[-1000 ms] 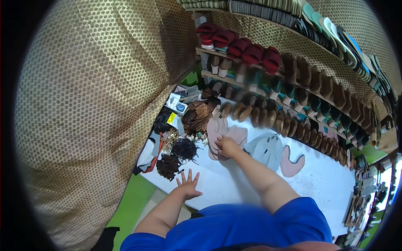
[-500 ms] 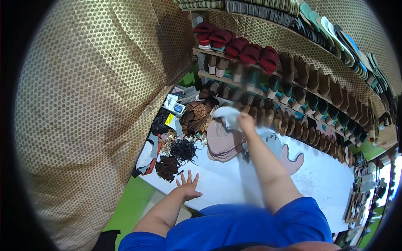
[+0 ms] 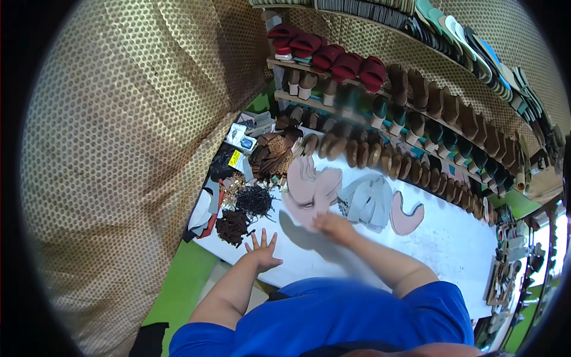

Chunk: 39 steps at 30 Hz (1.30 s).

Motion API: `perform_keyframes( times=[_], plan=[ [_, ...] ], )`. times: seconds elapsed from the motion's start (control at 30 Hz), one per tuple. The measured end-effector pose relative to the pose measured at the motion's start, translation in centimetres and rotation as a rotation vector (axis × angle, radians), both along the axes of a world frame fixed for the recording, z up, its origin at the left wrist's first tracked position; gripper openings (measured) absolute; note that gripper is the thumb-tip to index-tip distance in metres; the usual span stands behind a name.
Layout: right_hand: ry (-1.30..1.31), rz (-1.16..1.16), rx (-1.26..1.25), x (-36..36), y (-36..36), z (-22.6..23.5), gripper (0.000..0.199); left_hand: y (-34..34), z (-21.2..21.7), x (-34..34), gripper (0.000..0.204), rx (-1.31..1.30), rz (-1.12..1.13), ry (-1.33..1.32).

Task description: The person measures along the curved edges of shoe upper pieces using a flexible chain, smooths them down by hand, and arranges them on the work surface.

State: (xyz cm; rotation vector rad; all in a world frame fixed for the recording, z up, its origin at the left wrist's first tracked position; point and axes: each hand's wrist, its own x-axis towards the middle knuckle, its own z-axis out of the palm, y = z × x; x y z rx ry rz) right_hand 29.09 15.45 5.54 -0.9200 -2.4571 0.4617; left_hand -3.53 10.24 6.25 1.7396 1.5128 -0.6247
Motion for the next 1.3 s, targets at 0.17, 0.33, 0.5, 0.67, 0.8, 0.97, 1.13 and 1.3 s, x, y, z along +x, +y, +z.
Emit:
perform_keyframes(
  times=[0.17,0.33,0.5,0.67,0.8,0.97,1.13,1.3],
  plan=[
    [-0.103,0.238,-0.133,3.9,-9.5,-5.9,0.041,-0.4,-0.2,-0.2,0.119,0.048,-0.012,0.001],
    [-0.170,0.165,-0.087,4.3,-11.8,-6.0,0.042,-0.8,0.1,-0.2,0.119,0.053,-0.019,0.003],
    [-0.158,0.203,-0.051,3.6,-12.0,-4.4,0.044,-1.5,0.2,-0.2,0.115,0.086,-0.011,-0.008],
    [-0.238,0.193,-0.031,3.7,-13.7,-4.3,0.034,-2.6,-0.2,-0.4,0.115,0.190,-0.012,-0.025],
    [-0.289,0.134,-0.068,4.5,-16.0,-4.4,0.032,-4.4,-2.4,-1.7,0.106,0.298,-0.072,-0.025],
    [-0.357,-0.136,-0.343,2.5,-18.2,-0.5,0.031,-6.3,-4.6,-6.0,0.103,0.364,-0.284,-0.135],
    [-0.617,-0.266,-0.513,-0.5,-16.8,1.5,0.024,-7.4,-5.3,-11.5,0.101,0.833,-0.257,-0.047],
    [-0.700,-0.131,-0.164,-1.0,-14.7,-2.3,0.020,-6.1,-2.6,-16.0,0.119,0.829,0.109,0.090]
  ],
)
